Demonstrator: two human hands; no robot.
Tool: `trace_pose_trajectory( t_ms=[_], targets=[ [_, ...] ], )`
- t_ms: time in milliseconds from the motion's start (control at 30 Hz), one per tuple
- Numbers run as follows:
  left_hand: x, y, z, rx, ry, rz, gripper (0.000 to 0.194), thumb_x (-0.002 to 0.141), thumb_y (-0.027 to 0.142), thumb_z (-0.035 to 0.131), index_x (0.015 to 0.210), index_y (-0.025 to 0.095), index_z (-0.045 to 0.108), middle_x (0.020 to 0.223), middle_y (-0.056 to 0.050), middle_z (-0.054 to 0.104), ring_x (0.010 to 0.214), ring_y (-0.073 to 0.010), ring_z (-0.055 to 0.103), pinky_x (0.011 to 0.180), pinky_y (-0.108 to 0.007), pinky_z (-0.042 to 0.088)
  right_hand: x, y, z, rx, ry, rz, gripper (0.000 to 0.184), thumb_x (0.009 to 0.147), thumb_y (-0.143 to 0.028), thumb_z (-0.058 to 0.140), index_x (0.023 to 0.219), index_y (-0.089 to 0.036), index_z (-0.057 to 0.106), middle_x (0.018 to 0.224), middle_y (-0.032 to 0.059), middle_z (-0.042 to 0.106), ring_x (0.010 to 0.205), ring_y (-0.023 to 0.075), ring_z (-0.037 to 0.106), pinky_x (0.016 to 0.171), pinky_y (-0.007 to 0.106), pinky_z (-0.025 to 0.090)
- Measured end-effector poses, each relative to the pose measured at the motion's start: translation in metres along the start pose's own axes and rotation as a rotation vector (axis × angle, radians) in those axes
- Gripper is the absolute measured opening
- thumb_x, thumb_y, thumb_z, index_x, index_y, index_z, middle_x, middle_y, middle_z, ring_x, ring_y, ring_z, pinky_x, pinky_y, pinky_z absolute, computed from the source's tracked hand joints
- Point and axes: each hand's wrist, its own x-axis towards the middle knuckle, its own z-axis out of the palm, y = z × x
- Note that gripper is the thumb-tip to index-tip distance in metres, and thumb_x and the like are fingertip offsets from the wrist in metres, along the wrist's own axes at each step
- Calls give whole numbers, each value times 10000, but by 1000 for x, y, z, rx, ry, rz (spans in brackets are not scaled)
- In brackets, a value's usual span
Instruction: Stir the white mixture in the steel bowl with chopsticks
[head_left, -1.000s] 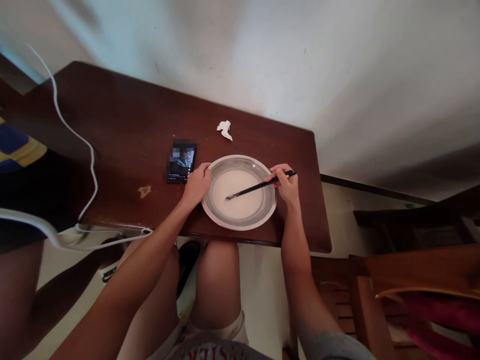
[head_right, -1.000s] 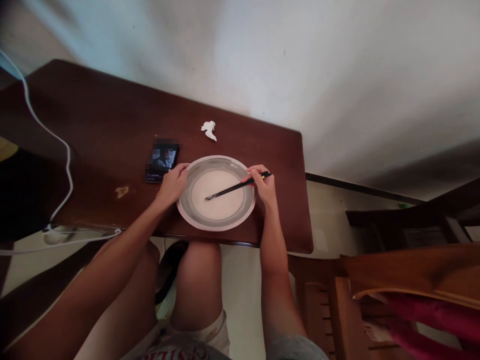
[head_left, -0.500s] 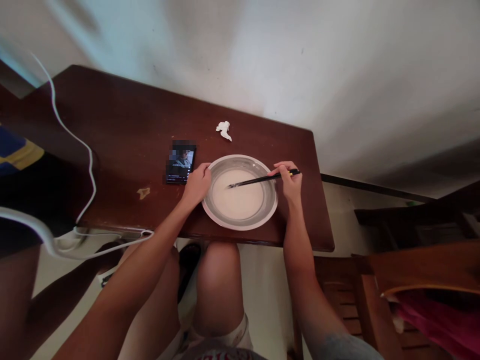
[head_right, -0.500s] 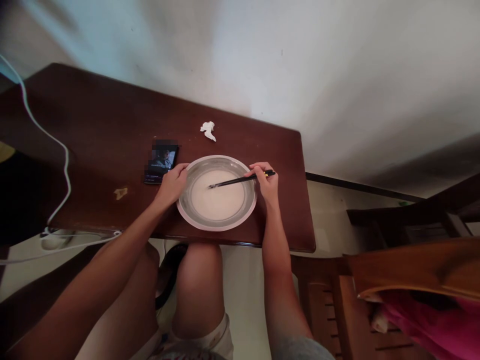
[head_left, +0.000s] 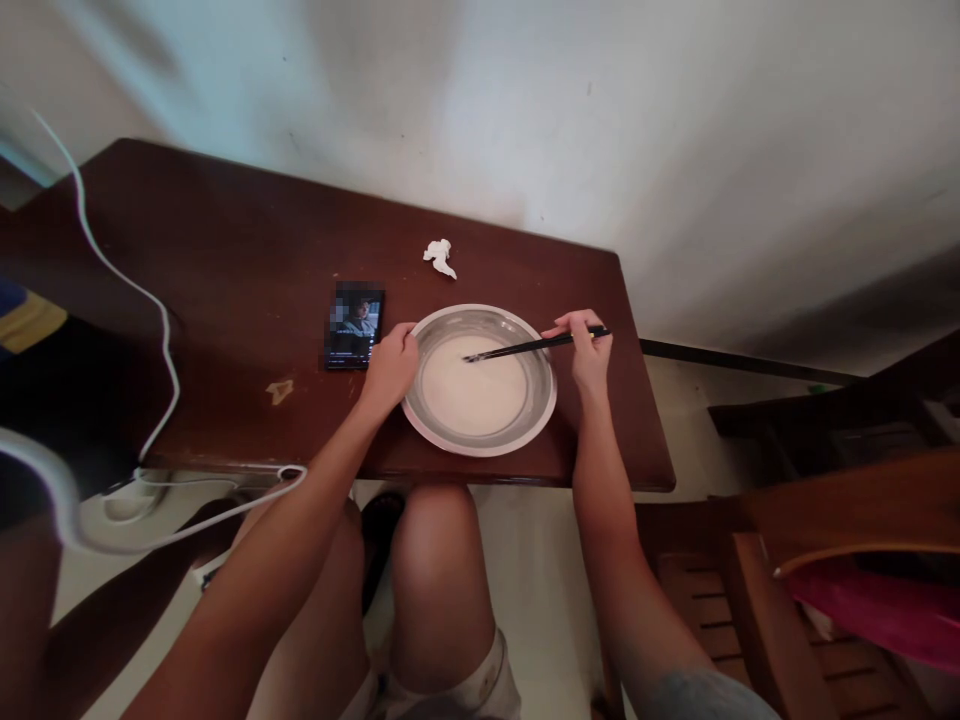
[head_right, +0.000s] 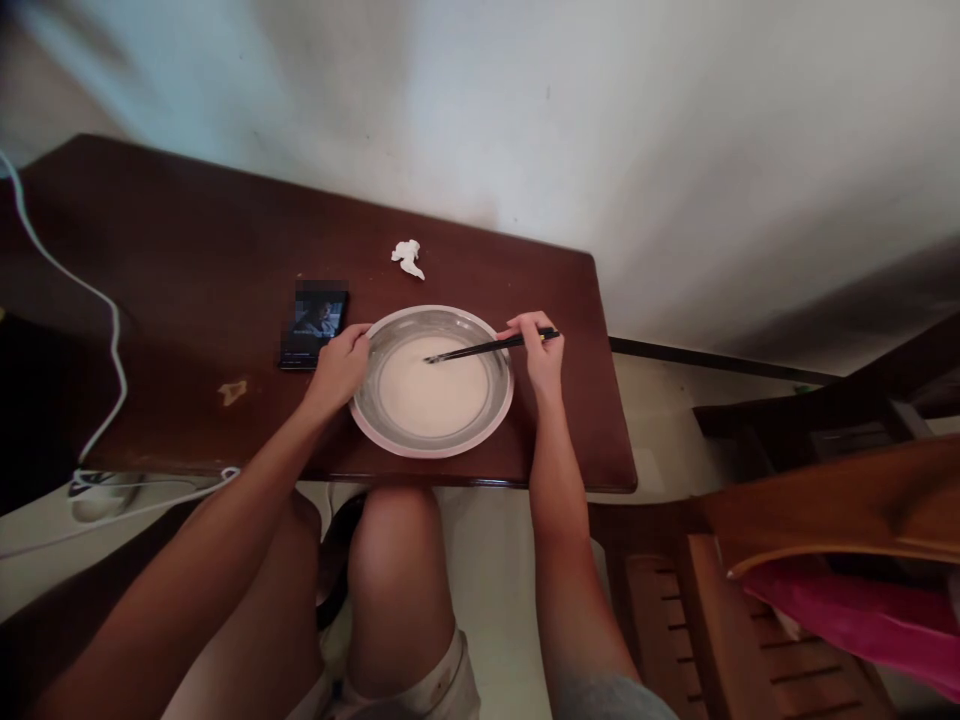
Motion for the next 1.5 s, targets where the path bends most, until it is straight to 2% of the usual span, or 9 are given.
trace_pose_trajectory(
  t_ms=[100, 300, 533, 733, 933, 1133, 1267, 1367, 1500],
  targets=[
    [1, -1, 1, 21, 0, 16, 481, 922, 235, 335, 1266, 140, 657, 1283, -149, 694, 1190, -309, 630, 1037, -416, 448, 2, 1, -3, 14, 95, 11, 375, 908, -543, 551, 705, -232, 599, 489, -50, 614, 487, 137, 651, 601, 281, 503],
    [2, -3, 1, 50, -3, 39, 493, 934, 233, 324, 1291, 117, 645, 1290, -151, 691, 1201, -305, 631, 1050, -405, 446, -3, 1, 4, 20, -136, 75, 371, 866, -572, 611, 735, -228, 658, 552, -28, 656, 564, 149, 675, 669, 315, 557],
    [-2, -3, 3, -19, -2, 124, 543, 931, 157, 323, 1424, 110, 544, 1440, -108, 598, 1325, -228, 566, 1142, -346, 398, 2, 4, -5, 45, 32, 31, 373, 884, -559, 589, 709, -233, 632, 474, -52, 606, 484, 138, 648, 600, 285, 516],
    [-4, -2, 3, 5, -4, 171, 551, 914, 126, 313, 1414, 83, 542, 1449, -133, 585, 1343, -226, 549, 1162, -356, 382, -2, 6, 1, 28, -170, 103, 373, 864, -582, 610, 739, -235, 663, 565, -28, 668, 576, 153, 680, 666, 321, 558],
    [-3, 1, 2, 59, -13, 184, 568, 888, 94, 316, 1412, 36, 528, 1438, -171, 586, 1336, -248, 554, 1162, -360, 379, 2, 3, -7, 18, 31, 31, 373, 905, -543, 563, 721, -227, 636, 485, -46, 616, 496, 136, 651, 622, 289, 524],
    [-4, 2, 1, 96, -4, 181, 566, 882, 88, 318, 1404, 42, 532, 1410, -173, 608, 1304, -260, 583, 1133, -379, 415, -2, 2, -2, 26, -195, 80, 341, 884, -530, 612, 733, -230, 671, 553, -35, 681, 572, 145, 690, 645, 286, 530],
    [-3, -1, 3, 96, 5, 198, 554, 890, 93, 328, 1402, 77, 538, 1420, -151, 606, 1308, -247, 580, 1134, -374, 418, 2, 3, -5, -17, -62, 0, 339, 895, -538, 592, 771, -235, 680, 567, -41, 692, 595, 146, 704, 715, 302, 534],
    [-2, -3, 5, 96, 13, 215, 543, 897, 100, 332, 1398, 81, 541, 1416, -153, 609, 1303, -243, 584, 1133, -377, 420, 3, 3, -7, 12, 37, 3, 386, 911, -558, 551, 720, -232, 635, 481, -59, 627, 496, 136, 661, 640, 286, 509],
    [-1, -2, 6, 106, 17, 215, 545, 897, 93, 321, 1397, 44, 535, 1392, -180, 620, 1284, -258, 598, 1116, -385, 434, -2, 2, -1, 11, -136, 73, 375, 899, -556, 572, 730, -231, 652, 517, -45, 653, 535, 139, 670, 625, 282, 508]
  ],
)
